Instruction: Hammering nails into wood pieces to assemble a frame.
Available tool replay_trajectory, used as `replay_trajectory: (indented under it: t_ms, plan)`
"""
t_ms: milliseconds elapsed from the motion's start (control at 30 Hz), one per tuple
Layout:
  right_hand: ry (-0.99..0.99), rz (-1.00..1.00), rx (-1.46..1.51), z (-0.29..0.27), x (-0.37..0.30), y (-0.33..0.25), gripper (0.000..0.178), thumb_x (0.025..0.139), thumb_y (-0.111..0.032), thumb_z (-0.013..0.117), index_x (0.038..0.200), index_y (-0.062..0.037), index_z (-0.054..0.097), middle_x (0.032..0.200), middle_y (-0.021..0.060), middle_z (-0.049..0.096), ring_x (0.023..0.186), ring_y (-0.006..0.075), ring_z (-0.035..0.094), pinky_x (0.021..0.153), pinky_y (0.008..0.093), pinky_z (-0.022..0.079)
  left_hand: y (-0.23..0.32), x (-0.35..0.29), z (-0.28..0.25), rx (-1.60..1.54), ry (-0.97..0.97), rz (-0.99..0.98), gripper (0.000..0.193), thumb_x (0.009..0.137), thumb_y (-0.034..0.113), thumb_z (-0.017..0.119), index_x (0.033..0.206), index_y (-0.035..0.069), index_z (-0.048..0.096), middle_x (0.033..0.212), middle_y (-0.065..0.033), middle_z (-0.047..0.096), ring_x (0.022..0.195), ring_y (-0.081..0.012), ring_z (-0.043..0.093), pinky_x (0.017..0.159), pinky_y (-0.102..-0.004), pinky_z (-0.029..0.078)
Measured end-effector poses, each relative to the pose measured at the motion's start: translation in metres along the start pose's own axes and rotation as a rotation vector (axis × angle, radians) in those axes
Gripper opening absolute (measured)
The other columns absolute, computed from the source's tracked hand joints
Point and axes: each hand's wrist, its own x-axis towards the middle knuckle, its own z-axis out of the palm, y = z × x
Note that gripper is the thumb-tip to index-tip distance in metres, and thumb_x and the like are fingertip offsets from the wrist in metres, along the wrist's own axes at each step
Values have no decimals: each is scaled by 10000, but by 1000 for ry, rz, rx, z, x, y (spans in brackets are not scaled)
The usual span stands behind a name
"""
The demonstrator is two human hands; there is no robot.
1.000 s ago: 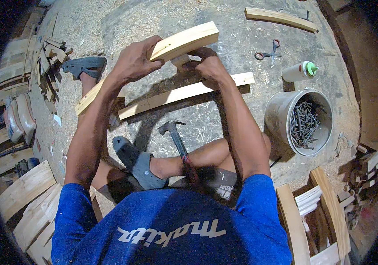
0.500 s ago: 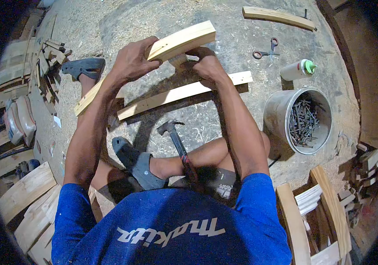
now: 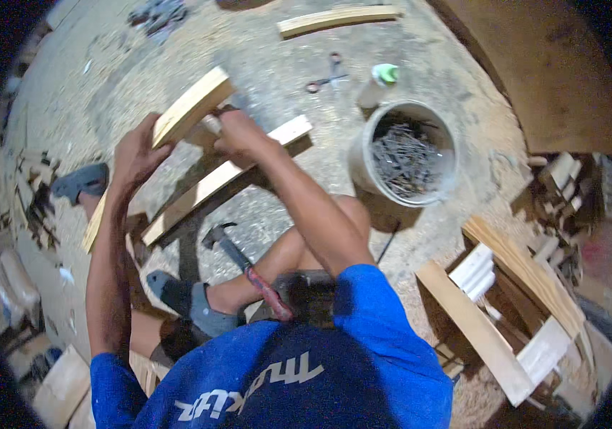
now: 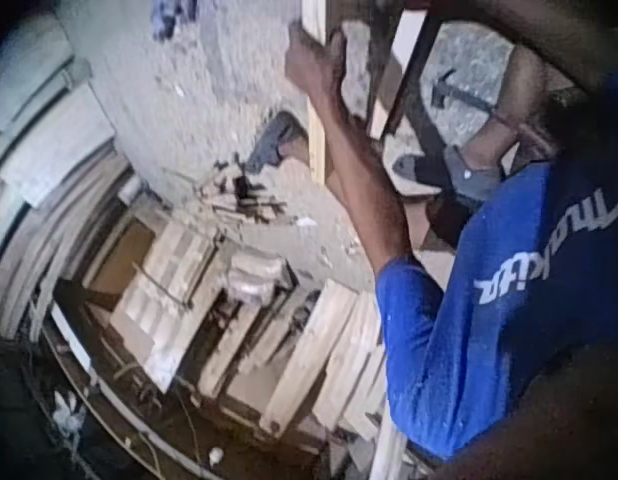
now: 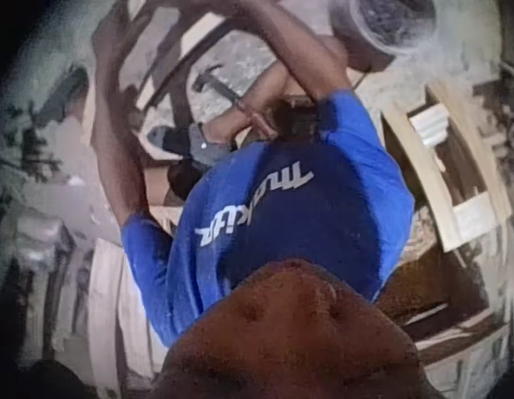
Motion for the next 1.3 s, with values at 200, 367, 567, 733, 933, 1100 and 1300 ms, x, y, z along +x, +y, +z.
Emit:
replay_trajectory:
  t_ms: [200,367,567,733,933,1100,1300]
  plan:
    - [421,-64,-105,-118,-133,-6,310,936,-208,790,1196,-41,756,1097,188,776,983,350,774,879,435,596,1,-1,0,-7,4,0,536,855,358,795,1325,192,601,1007,-197,776,933,-441,745,799,-530,560]
    - [515,313,-751,-223,-224,33,179,934,-109,748,1101,-51,779,1046,186,769,988,403,740,885,465,576,-1,0,4,9,-4,-5,559,850,382,807,1329,186,598,1042,-192,785,960,-440,751,814,-532,565]
    - [155,159,-569,-203,-234,66,220,901,-170,772,1070,-29,757,1023,193,722,1010,425,696,891,501,550,0,2,4,60,33,24,631,829,440,844,1338,162,595,1037,-211,782,975,-447,752,825,-545,566]
    - [249,177,-577,-171,-219,74,211,938,-195,748,1055,-20,755,1114,229,682,1061,460,672,912,542,545,1,2,4,70,10,-6,641,829,445,851,1338,151,596,1040,-218,781,981,-456,749,823,-551,566]
    - [212,302,-695,-167,-206,66,239,930,-205,728,1048,0,758,1033,275,711,1020,499,690,888,573,558,4,1,1,58,19,25,613,842,435,846,1324,152,594,1031,-216,780,977,-458,747,816,-553,564]
    - [142,444,-655,-173,-200,60,300,926,-244,730,1024,40,750,1001,320,731,1029,502,712,914,584,564,2,0,2,102,30,26,601,849,443,839,1314,149,596,1008,-213,777,965,-457,746,815,-559,560]
    - [207,505,-592,-169,-203,69,305,878,-224,748,945,73,763,1002,340,731,995,515,727,863,572,579,0,3,5,103,7,15,654,832,430,857,1367,162,593,1047,-218,779,983,-456,746,822,-551,568]
